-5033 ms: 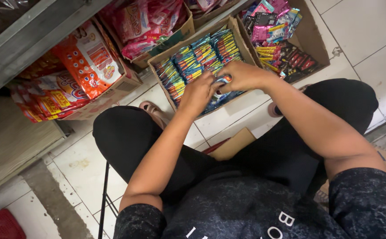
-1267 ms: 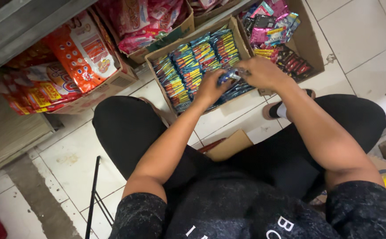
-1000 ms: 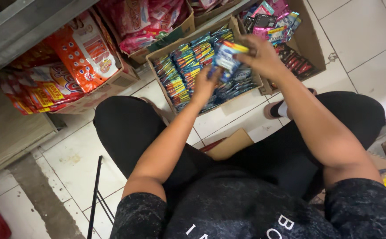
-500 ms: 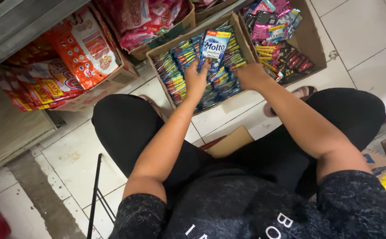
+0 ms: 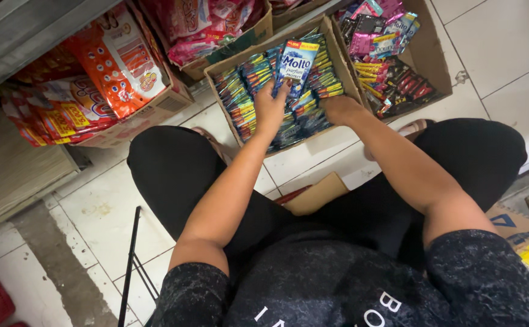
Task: The person organizes small sachets of liquid detergent and fabric softener by hand inside cardboard boxes on a grocery store shelf.
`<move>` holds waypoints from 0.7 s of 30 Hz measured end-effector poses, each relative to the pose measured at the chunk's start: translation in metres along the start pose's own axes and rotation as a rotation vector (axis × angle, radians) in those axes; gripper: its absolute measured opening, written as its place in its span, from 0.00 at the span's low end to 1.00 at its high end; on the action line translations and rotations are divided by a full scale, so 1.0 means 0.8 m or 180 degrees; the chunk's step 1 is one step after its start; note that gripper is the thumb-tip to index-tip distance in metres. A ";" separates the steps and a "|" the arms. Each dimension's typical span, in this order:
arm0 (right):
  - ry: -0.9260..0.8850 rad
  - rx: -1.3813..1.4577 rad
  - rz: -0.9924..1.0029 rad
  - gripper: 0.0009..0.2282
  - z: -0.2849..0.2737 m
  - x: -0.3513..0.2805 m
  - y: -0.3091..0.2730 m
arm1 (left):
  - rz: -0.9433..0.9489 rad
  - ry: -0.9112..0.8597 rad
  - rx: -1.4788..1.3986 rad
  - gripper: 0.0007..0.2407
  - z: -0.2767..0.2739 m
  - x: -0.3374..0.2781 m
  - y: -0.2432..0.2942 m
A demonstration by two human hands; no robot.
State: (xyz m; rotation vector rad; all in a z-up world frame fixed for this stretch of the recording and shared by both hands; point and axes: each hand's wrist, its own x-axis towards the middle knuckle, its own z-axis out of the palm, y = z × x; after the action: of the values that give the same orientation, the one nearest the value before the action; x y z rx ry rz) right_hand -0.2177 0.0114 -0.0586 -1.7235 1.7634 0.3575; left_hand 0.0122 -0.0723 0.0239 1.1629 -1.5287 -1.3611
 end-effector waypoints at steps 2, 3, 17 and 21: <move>-0.0110 -0.0040 -0.0013 0.18 -0.001 0.004 0.002 | -0.0001 -0.0005 0.0054 0.10 -0.001 0.001 -0.002; -0.0029 0.0096 -0.0126 0.21 -0.009 0.007 0.005 | 0.0034 -0.0002 0.0059 0.10 -0.001 0.002 -0.003; 0.0232 0.3234 -0.0548 0.19 -0.196 -0.099 -0.025 | 0.0304 -0.0998 0.0571 0.14 0.010 -0.013 0.016; -0.0289 0.3208 -0.0660 0.18 -0.218 -0.117 -0.032 | 0.0644 -0.0926 0.1171 0.14 0.002 -0.015 0.042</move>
State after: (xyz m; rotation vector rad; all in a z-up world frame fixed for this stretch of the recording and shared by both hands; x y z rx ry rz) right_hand -0.2425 -0.0218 0.1363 -1.0891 1.3019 -0.4755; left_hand 0.0099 -0.0601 0.0570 1.0163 -2.1129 -1.1804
